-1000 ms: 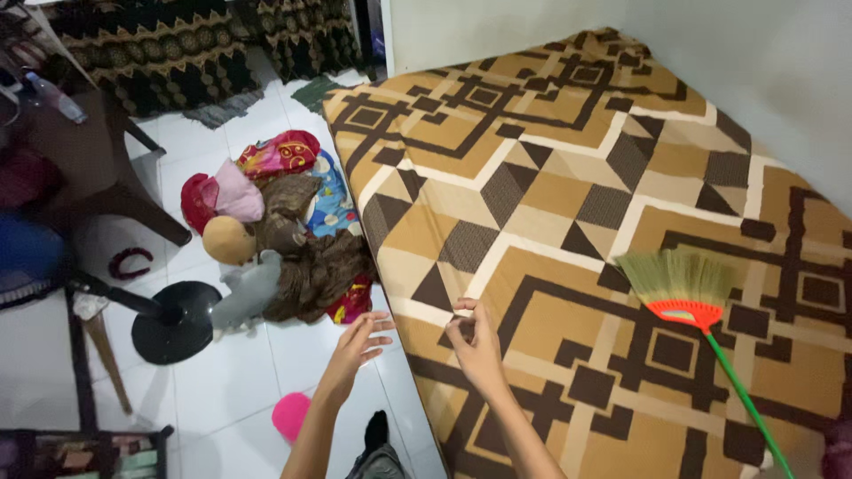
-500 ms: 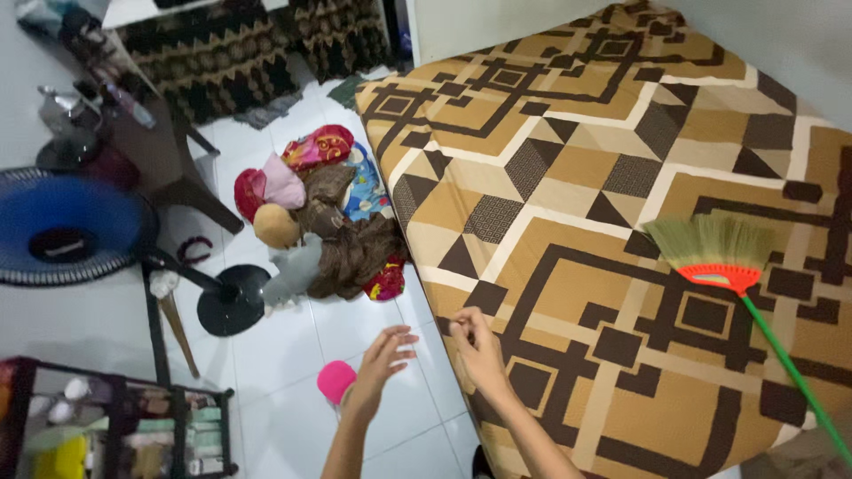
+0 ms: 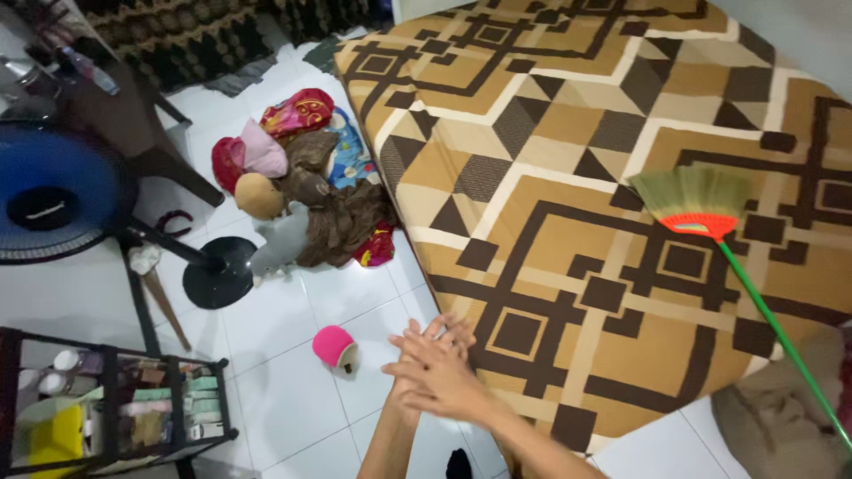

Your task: The person uses a broom to sweep dust from the mattress surface and along the edges where the bed meets the wall. They then smooth the patterned bedsheet by hand, tucking it under the mattress and adjusting the corners.

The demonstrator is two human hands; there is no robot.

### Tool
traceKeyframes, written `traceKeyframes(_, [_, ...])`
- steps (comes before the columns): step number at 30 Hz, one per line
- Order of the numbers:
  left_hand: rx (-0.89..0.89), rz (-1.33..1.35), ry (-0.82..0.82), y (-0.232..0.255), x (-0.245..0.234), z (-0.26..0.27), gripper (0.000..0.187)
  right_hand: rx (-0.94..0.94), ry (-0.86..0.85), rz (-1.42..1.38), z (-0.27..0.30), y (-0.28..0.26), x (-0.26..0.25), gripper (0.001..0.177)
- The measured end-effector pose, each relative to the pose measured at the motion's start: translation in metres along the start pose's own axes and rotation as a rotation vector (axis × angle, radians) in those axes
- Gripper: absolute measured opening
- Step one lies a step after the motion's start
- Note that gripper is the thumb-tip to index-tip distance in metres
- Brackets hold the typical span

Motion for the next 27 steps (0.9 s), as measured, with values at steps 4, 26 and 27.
traceKeyframes(4, [-0.068,0.536,-0.585,0.010,0.093,0.038,0.079,0.109,-0.054,0.183,0.033,0.079,-0.029,0.056])
traceKeyframes(26, [-0.084,-0.040,0.301,-0.492,0.111,-0.287,0.067,1.589,0.471,-0.046,0.793,0.592,-0.297,0.078])
traceKeyframes(27, [-0.101,-0.077,0.316,-0.507,0.111,-0.296,0.067,1.626,0.430,-0.027,0.818,0.600,-0.293,0.081])
Point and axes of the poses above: each hand's wrist, its own z-axis away from the middle knuckle, its own x-axis out of the palm, y = z × x, the point moved 8 cm from there along -z, towards the middle knuckle
